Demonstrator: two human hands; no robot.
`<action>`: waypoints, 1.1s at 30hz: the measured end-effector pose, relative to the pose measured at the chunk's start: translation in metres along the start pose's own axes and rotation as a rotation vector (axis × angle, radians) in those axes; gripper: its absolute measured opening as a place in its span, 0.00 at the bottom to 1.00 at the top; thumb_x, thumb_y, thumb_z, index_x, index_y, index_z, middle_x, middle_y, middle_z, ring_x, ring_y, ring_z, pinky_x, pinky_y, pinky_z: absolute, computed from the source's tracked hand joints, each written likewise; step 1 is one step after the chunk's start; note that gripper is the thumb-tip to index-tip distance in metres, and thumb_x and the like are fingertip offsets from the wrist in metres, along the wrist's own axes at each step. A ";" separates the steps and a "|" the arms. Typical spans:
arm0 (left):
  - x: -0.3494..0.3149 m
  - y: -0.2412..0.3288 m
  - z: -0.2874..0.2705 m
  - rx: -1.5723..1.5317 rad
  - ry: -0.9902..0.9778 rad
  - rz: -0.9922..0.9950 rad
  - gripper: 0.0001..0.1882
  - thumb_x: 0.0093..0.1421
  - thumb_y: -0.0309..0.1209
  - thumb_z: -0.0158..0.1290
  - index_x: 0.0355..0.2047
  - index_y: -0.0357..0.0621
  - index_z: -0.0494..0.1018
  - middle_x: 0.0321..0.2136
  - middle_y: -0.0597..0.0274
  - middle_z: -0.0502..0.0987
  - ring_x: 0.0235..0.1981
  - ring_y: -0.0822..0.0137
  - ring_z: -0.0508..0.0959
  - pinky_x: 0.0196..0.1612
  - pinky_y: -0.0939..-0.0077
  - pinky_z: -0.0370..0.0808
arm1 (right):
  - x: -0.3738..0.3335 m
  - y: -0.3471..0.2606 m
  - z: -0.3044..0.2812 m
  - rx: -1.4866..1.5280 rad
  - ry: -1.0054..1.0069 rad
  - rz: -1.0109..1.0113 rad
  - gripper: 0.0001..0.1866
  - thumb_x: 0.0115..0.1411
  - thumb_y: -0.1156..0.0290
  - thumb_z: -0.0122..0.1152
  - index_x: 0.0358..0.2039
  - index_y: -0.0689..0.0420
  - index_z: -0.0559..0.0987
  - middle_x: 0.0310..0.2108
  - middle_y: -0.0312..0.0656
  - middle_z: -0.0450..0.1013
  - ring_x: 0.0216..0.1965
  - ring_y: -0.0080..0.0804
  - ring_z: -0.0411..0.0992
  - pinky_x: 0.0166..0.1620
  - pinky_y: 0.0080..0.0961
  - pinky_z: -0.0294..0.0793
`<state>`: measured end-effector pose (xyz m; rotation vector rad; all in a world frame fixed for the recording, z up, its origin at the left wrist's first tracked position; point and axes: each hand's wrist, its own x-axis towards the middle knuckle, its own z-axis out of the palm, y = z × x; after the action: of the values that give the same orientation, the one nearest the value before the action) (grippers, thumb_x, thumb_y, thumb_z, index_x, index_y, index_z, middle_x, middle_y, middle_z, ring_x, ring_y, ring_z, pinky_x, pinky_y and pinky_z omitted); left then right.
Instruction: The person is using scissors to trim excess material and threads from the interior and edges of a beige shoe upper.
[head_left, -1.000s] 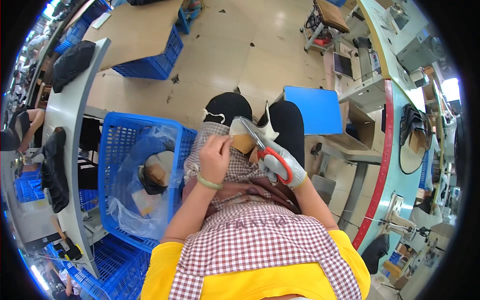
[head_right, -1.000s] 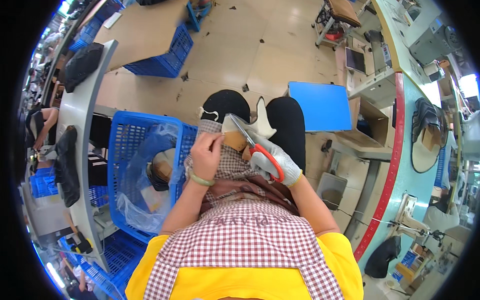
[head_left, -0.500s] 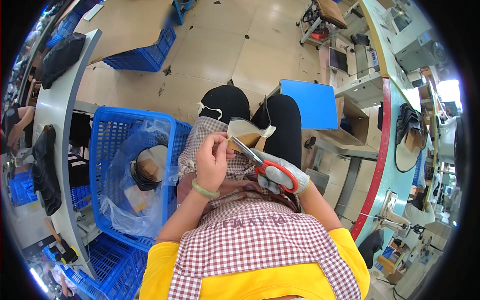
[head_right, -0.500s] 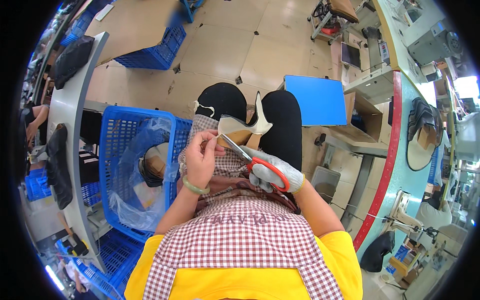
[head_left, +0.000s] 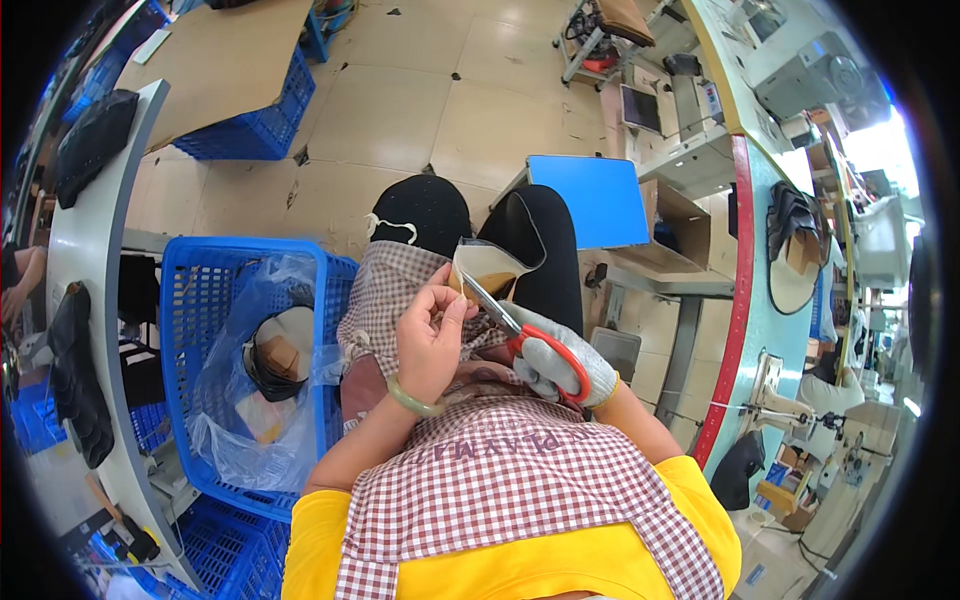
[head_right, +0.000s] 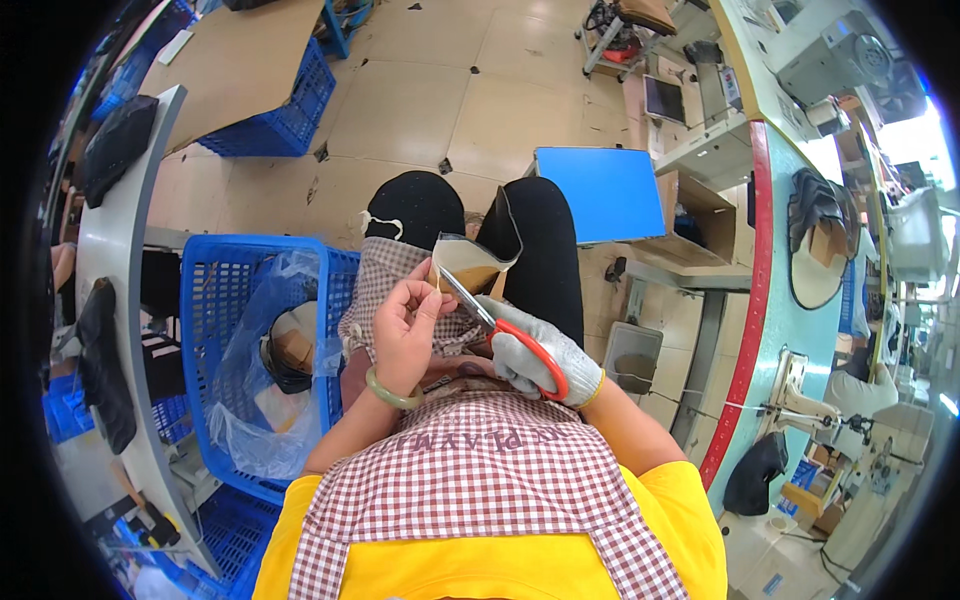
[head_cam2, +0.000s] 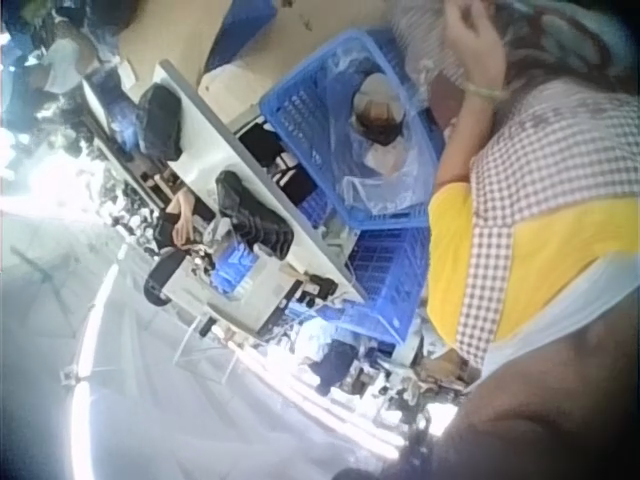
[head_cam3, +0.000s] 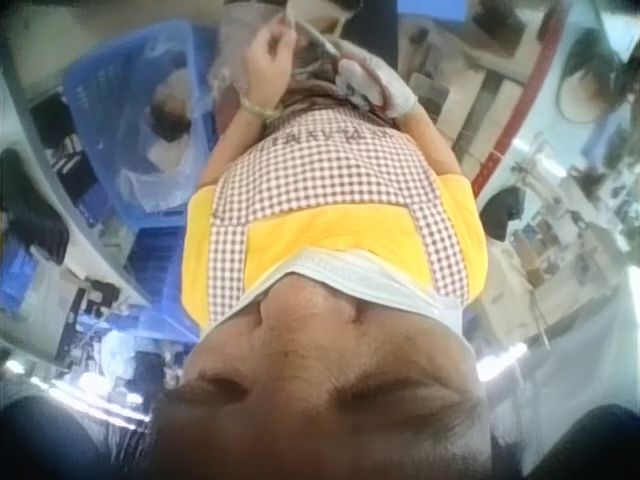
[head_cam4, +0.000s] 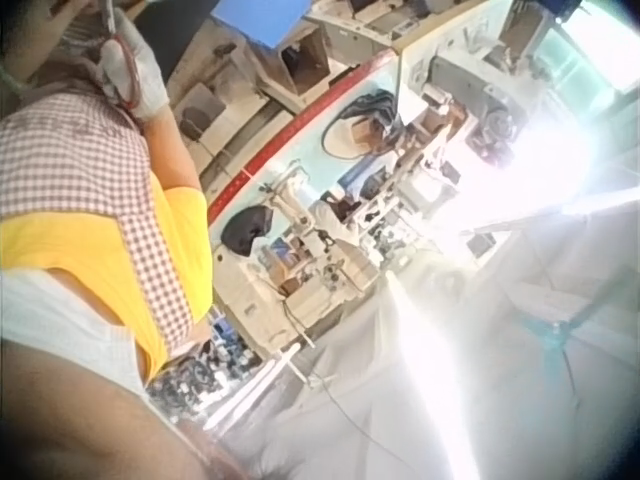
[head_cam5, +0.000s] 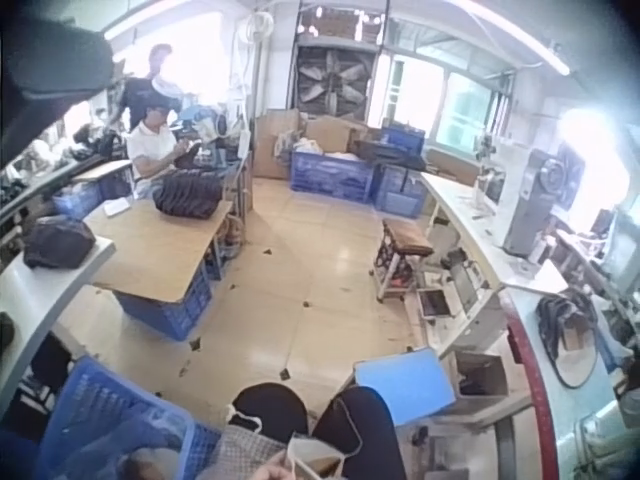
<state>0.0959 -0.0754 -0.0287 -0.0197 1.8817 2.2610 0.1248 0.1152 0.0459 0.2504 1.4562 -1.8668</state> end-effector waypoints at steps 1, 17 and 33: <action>-0.001 0.002 0.002 -0.030 -0.020 -0.018 0.04 0.63 0.21 0.45 0.32 0.32 0.68 0.60 0.43 0.60 0.40 0.71 0.78 0.45 0.79 0.76 | -0.004 0.001 0.002 0.032 0.015 -0.008 0.37 0.57 0.56 0.52 0.65 0.55 0.56 0.21 0.31 0.66 0.16 0.14 0.61 0.18 0.10 0.60; -0.014 0.020 0.023 -0.457 -0.129 -0.189 0.04 0.64 0.23 0.45 0.33 0.34 0.68 0.64 0.45 0.53 0.55 0.62 0.70 0.60 0.71 0.66 | -0.031 0.030 0.023 0.463 0.179 -0.100 0.38 0.61 0.49 0.54 0.67 0.45 0.51 0.24 0.34 0.71 0.15 0.16 0.65 0.17 0.11 0.63; -0.018 0.015 0.035 -0.796 -0.043 -0.214 0.04 0.64 0.21 0.44 0.32 0.36 0.68 0.65 0.47 0.49 0.57 0.63 0.67 0.63 0.70 0.62 | -0.001 0.046 0.036 0.642 0.188 -0.153 0.27 0.65 0.53 0.50 0.62 0.43 0.59 0.29 0.38 0.73 0.19 0.23 0.70 0.18 0.19 0.69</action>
<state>0.1150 -0.0466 -0.0050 -0.2678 0.8038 2.6441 0.1654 0.0797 0.0236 0.6480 0.9636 -2.4530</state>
